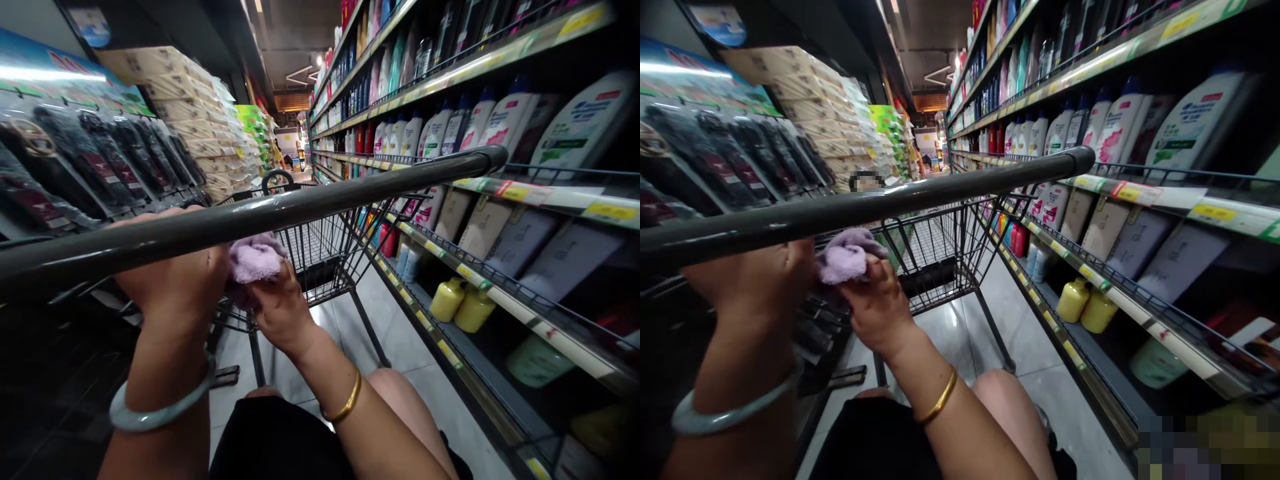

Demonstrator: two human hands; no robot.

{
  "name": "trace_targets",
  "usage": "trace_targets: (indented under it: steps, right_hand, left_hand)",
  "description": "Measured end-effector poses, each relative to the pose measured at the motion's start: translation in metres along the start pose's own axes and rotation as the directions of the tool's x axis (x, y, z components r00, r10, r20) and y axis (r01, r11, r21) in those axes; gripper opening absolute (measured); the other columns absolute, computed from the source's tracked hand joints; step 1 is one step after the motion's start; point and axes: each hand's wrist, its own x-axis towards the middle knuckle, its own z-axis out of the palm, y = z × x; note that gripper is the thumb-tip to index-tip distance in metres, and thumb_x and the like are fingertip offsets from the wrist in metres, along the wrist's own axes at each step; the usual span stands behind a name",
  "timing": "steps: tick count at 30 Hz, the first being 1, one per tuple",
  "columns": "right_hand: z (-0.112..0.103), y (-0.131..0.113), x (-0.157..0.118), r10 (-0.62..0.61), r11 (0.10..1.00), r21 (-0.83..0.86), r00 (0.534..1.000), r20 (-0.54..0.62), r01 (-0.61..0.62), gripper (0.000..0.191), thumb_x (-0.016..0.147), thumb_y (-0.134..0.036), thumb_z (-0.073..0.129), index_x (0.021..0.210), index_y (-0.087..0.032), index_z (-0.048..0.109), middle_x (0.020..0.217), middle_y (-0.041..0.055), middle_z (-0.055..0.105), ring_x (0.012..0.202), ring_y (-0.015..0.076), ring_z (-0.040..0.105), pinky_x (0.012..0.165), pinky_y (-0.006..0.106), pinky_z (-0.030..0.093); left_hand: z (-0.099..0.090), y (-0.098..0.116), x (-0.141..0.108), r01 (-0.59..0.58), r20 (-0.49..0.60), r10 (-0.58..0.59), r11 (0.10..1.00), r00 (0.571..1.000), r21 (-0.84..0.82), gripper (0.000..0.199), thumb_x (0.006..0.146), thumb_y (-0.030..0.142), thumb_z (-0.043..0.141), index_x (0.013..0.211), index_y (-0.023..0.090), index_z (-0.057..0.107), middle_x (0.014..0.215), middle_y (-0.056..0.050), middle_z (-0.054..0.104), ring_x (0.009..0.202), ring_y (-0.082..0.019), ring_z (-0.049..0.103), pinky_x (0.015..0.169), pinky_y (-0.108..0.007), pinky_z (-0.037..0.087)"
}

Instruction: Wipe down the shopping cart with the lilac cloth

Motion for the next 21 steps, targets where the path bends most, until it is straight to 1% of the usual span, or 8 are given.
trace_targets:
  steps: [3, 5, 9, 11, 13, 16, 18, 21]
  right_hand:
    - [0.010, 0.015, -0.002, 0.091, 0.996, 0.008, 0.983, 0.162, -0.093, 0.042, 0.088, -0.007, 0.059, 0.122, -0.023, 0.078, 0.137, 0.0134, 0.060, 0.131, 0.0280, 0.057, 0.117, 0.042, 0.054]
    - [0.011, 0.019, -0.001, 0.122, 0.991, 0.032, 0.975, 0.188, -0.130, 0.039, 0.086, -0.006, 0.061, 0.116, -0.021, 0.079, 0.130, 0.0133, 0.063, 0.127, 0.0276, 0.059, 0.114, 0.041, 0.056]
    - [-0.001, 0.006, 0.003, -0.013, 0.997, 0.076, 1.000, -0.019, 0.015, 0.037, 0.088, -0.010, 0.063, 0.118, -0.026, 0.079, 0.147, 0.0098, 0.055, 0.141, 0.0269, 0.051, 0.124, 0.040, 0.048]
    - [-0.005, 0.004, 0.004, -0.042, 0.998, 0.053, 0.997, -0.060, 0.045, 0.038, 0.089, -0.013, 0.064, 0.122, -0.027, 0.078, 0.151, 0.0095, 0.053, 0.141, 0.0270, 0.050, 0.124, 0.041, 0.048]
    - [-0.006, 0.009, 0.005, 0.046, 0.999, 0.016, 0.999, 0.013, -0.046, 0.035, 0.089, -0.011, 0.062, 0.117, -0.025, 0.079, 0.142, 0.0114, 0.059, 0.132, 0.0270, 0.056, 0.116, 0.042, 0.053]
    - [-0.013, 0.017, 0.006, 0.204, 0.979, -0.028, 0.965, 0.165, -0.202, 0.031, 0.086, -0.005, 0.059, 0.100, -0.022, 0.081, 0.119, 0.0114, 0.066, 0.112, 0.0262, 0.063, 0.102, 0.042, 0.060]
    - [-0.024, 0.013, 0.008, 0.209, 0.978, 0.008, 0.974, 0.092, -0.210, 0.033, 0.085, -0.004, 0.059, 0.100, -0.022, 0.081, 0.117, 0.0111, 0.066, 0.111, 0.0260, 0.064, 0.101, 0.042, 0.060]
    - [-0.039, 0.003, 0.011, 0.098, 0.994, 0.059, 0.970, -0.224, -0.087, 0.036, 0.088, -0.004, 0.058, 0.111, -0.024, 0.079, 0.132, 0.0112, 0.061, 0.121, 0.0254, 0.061, 0.109, 0.043, 0.057]
  left_hand:
    - [0.000, -0.002, 0.000, 0.036, -0.025, -0.033, 0.993, 0.999, 0.110, 0.035, 0.100, 0.044, 0.042, 0.088, 0.019, 0.063, 0.090, -0.010, 0.065, 0.110, -0.038, 0.062, 0.107, -0.060, 0.038]
    - [0.000, -0.003, 0.000, 0.005, -0.007, -0.004, 0.987, 1.000, 0.163, 0.037, 0.101, 0.045, 0.039, 0.087, 0.019, 0.062, 0.090, -0.010, 0.066, 0.105, -0.037, 0.063, 0.105, -0.056, 0.040]
    - [0.000, -0.003, 0.001, 0.006, -0.010, -0.004, 0.984, 1.000, 0.179, 0.035, 0.099, 0.043, 0.041, 0.087, 0.019, 0.063, 0.090, -0.012, 0.068, 0.101, -0.038, 0.064, 0.101, -0.055, 0.040]
    - [-0.001, -0.002, 0.001, 0.029, -0.005, -0.029, 0.985, 1.000, 0.168, 0.035, 0.098, 0.044, 0.042, 0.089, 0.019, 0.065, 0.092, -0.013, 0.069, 0.105, -0.040, 0.064, 0.102, -0.056, 0.038]
    - [-0.001, -0.001, 0.001, 0.037, 0.001, -0.038, 0.982, 0.999, 0.184, 0.038, 0.099, 0.045, 0.039, 0.091, 0.019, 0.065, 0.094, -0.014, 0.069, 0.109, -0.042, 0.064, 0.104, -0.059, 0.037]
    - [-0.002, -0.001, 0.000, 0.015, 0.001, -0.016, 0.975, 1.000, 0.222, 0.040, 0.100, 0.048, 0.036, 0.090, 0.019, 0.062, 0.094, -0.014, 0.068, 0.107, -0.042, 0.064, 0.103, -0.060, 0.040]
    - [-0.001, -0.002, 0.000, 0.004, -0.003, -0.004, 0.978, 1.000, 0.208, 0.036, 0.100, 0.047, 0.039, 0.088, 0.020, 0.060, 0.092, -0.012, 0.067, 0.105, -0.040, 0.065, 0.103, -0.059, 0.041]
    - [0.002, -0.003, 0.000, 0.028, -0.021, -0.025, 0.986, 0.999, 0.165, 0.031, 0.097, 0.043, 0.040, 0.086, 0.021, 0.059, 0.091, -0.011, 0.066, 0.107, -0.039, 0.065, 0.106, -0.058, 0.041]
